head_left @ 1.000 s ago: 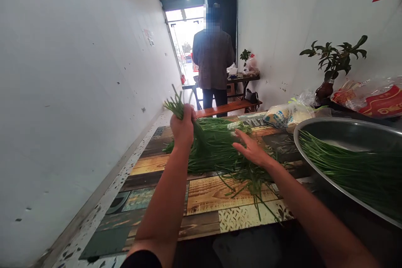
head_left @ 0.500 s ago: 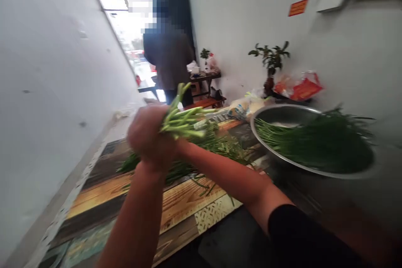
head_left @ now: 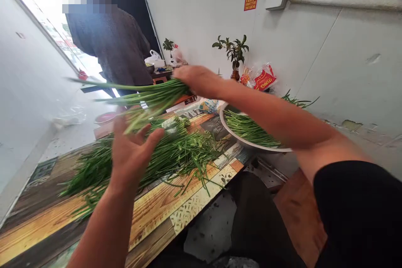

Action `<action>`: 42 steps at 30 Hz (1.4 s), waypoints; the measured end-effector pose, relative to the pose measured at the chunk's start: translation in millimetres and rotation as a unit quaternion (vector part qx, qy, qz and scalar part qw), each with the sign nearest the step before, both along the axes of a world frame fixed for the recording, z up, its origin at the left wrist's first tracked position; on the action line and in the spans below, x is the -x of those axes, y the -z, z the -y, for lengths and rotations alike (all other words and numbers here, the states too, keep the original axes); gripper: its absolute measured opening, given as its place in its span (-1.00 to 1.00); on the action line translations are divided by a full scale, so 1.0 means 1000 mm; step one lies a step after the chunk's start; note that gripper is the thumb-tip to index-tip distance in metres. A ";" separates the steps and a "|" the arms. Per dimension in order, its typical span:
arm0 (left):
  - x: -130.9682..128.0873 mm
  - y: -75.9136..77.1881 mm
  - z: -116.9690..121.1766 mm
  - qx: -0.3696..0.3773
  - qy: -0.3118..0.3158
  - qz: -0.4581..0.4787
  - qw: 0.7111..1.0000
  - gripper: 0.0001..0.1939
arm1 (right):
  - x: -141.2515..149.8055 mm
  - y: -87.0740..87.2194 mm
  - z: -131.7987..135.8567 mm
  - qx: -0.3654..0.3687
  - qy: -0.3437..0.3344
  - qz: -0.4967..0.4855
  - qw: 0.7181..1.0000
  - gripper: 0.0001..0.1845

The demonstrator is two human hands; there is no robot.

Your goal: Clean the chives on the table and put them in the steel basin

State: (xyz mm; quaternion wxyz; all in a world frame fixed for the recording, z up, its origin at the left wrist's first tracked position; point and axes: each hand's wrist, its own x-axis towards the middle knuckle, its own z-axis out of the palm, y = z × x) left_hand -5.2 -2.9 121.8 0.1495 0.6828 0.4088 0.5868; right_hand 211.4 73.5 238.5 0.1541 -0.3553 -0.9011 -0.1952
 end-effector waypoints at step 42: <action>0.025 0.103 -0.042 0.225 -0.078 -0.560 0.793 -0.64 | 0.009 0.244 0.077 0.206 -0.161 0.045 0.964 -0.59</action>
